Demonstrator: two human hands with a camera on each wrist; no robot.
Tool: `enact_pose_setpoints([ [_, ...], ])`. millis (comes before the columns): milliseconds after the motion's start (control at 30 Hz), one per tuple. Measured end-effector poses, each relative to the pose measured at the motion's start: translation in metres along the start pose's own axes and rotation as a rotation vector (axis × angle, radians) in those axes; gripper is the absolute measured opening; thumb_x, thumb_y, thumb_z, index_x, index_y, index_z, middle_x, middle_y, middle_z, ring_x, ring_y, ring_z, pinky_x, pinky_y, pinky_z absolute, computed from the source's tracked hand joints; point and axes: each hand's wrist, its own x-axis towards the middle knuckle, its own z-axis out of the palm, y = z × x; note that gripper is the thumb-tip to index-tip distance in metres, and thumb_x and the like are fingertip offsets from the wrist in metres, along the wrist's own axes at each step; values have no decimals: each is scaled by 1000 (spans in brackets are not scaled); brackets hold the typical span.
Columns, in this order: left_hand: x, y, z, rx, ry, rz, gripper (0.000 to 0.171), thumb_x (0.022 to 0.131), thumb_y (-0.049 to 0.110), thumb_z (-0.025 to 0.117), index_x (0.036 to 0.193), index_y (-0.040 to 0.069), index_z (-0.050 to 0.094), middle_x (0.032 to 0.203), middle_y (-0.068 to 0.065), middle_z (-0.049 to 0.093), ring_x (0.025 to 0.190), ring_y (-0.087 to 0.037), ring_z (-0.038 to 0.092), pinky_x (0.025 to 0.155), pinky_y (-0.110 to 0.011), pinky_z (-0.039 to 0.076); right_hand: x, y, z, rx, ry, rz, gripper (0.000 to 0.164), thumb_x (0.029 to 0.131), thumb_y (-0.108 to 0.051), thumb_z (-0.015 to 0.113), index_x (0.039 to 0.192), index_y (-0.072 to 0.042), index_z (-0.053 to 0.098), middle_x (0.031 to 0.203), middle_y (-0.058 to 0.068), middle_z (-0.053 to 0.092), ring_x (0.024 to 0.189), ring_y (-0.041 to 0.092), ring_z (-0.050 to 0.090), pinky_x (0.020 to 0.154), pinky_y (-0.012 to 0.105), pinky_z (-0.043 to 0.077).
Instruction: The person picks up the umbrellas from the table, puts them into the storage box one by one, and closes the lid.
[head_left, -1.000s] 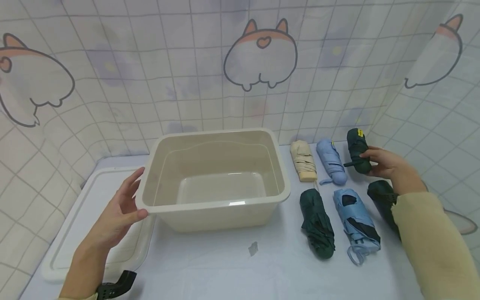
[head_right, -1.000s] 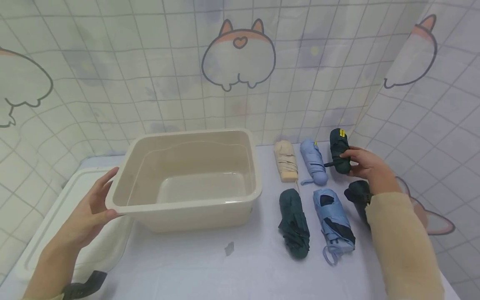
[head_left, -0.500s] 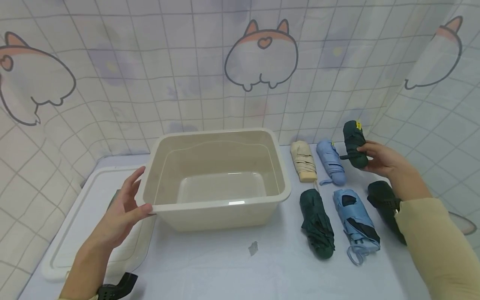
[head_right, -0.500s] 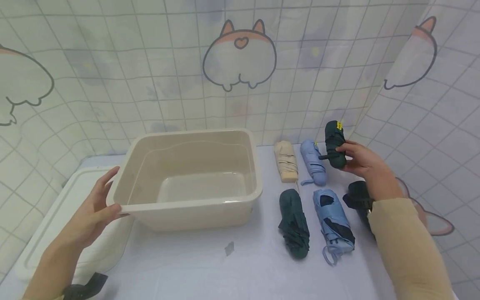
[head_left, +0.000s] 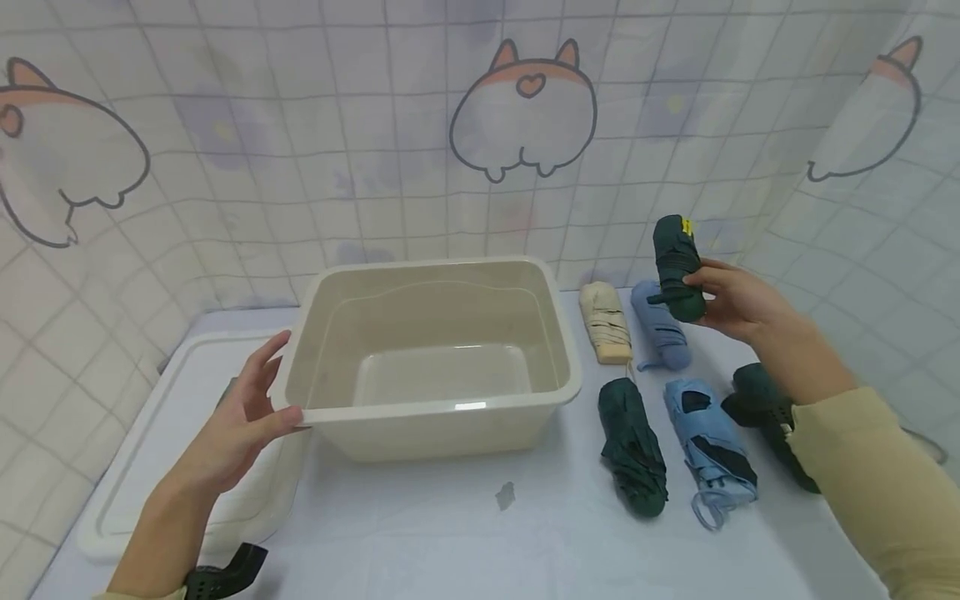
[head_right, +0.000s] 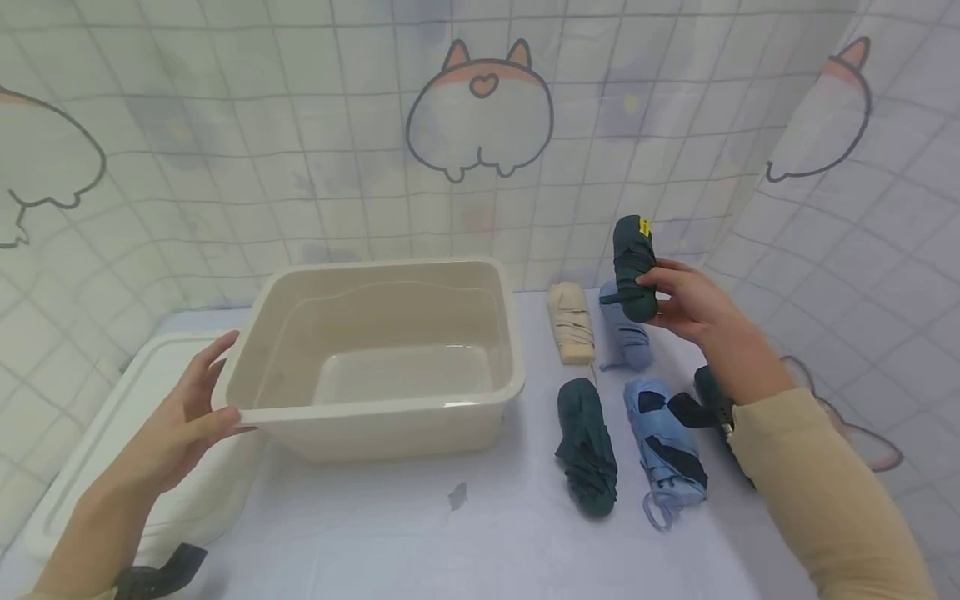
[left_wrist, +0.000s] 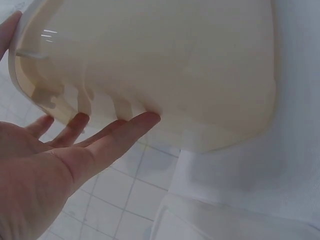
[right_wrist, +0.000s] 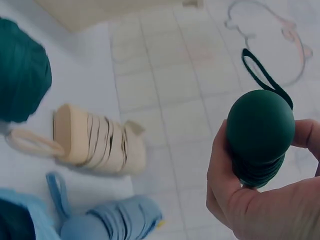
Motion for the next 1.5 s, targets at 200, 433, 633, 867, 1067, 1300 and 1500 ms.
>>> enact_pose_setpoints([
  [200,1,2,2,-3,1,-34,88,97,-7,62,165,19,13,157,-16,24,125,-25,54,93,-34,54,-8,-4,33,-48,-33,-30,85,103,-10,60,166,-20,3,145,3,33,111,18,59,84,32,56],
  [433,-2,3,4,-106,-4,-51,78,104,1,54,166,22,11,158,-13,27,130,-23,48,99,-34,51,-14,-15,62,-111,-99,-61,85,103,-8,56,165,-14,-2,155,12,24,112,19,59,89,32,55],
  [633,0,1,1,-140,-19,-46,77,103,-7,47,166,20,12,158,-10,28,131,-19,47,100,-33,49,-21,-20,85,-141,-128,-31,88,104,-6,52,164,-13,-12,167,16,3,134,29,39,108,42,42],
  [867,-1,1,-1,-145,-9,-50,83,99,-11,52,165,20,13,157,-10,31,131,-19,49,99,-33,50,-27,-22,119,-217,-167,-51,81,103,-5,52,163,-4,-3,164,20,13,129,33,42,112,48,36],
  [1067,-1,2,-4,-145,-2,-69,85,98,-10,55,165,21,14,157,-9,31,130,-18,49,98,-34,51,-24,-24,142,-244,-209,-65,76,103,-5,51,162,-1,2,158,18,23,127,35,45,108,48,41],
  [1300,-3,3,-5,-120,9,-93,87,99,-7,59,166,23,13,159,-7,28,133,-18,47,98,-33,51,-17,-23,169,-257,-288,-35,74,101,2,50,159,1,5,155,23,26,130,40,42,109,56,39],
  [1500,-3,3,-4,-142,5,-90,87,98,-6,61,166,22,13,159,-8,28,134,-18,47,99,-34,51,-16,-17,194,-281,-301,-16,79,96,4,55,158,-3,6,153,26,30,129,44,46,107,59,41],
])
